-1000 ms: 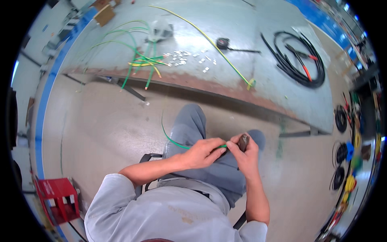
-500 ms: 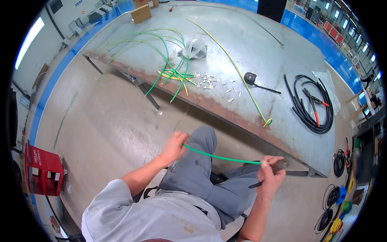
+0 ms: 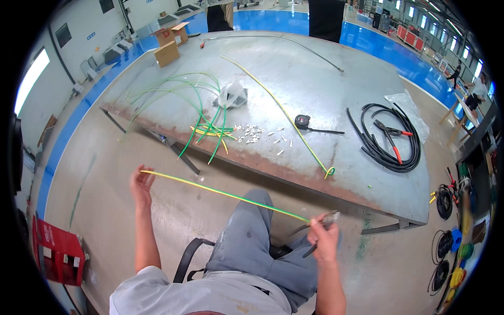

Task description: The person strips insulation from green and yellow wires using a handheld tool, then twists the exposed ends. The person repeats this process for multiple wires, placing finished pieces on the table.

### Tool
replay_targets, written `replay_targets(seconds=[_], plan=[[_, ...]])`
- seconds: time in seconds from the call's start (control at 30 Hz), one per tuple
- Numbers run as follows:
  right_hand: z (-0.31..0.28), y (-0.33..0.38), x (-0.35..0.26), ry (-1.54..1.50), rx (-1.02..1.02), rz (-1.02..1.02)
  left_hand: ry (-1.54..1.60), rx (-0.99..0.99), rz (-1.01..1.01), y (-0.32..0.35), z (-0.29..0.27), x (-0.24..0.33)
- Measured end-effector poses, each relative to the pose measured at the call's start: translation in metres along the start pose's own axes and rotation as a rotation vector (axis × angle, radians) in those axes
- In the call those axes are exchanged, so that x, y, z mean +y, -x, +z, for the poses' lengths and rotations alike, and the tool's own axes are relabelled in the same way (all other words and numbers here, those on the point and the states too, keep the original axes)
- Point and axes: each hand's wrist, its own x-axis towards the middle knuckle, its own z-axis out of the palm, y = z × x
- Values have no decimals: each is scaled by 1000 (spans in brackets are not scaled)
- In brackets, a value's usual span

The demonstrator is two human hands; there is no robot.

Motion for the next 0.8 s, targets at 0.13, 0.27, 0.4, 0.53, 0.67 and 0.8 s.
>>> replay_targets(seconds=[0.13,0.27,0.4,0.53,0.67,0.8], plan=[[42,5,37,66,-170,225,-319,149,362,-80,34,50],[86,-3,62,17,-309,282,-426,44,577,-153,121,109],[166,-28,70,-60,-373,231,-265,-202,372,-237,213,136],[250,-81,100,-60,-477,37,-368,-249,88,-236,286,30],[235,-96,98,49,-453,96,-599,-381,-158,-209,278,-89],[144,-74,90,138,-467,191,-706,-481,42,-209,258,-135]])
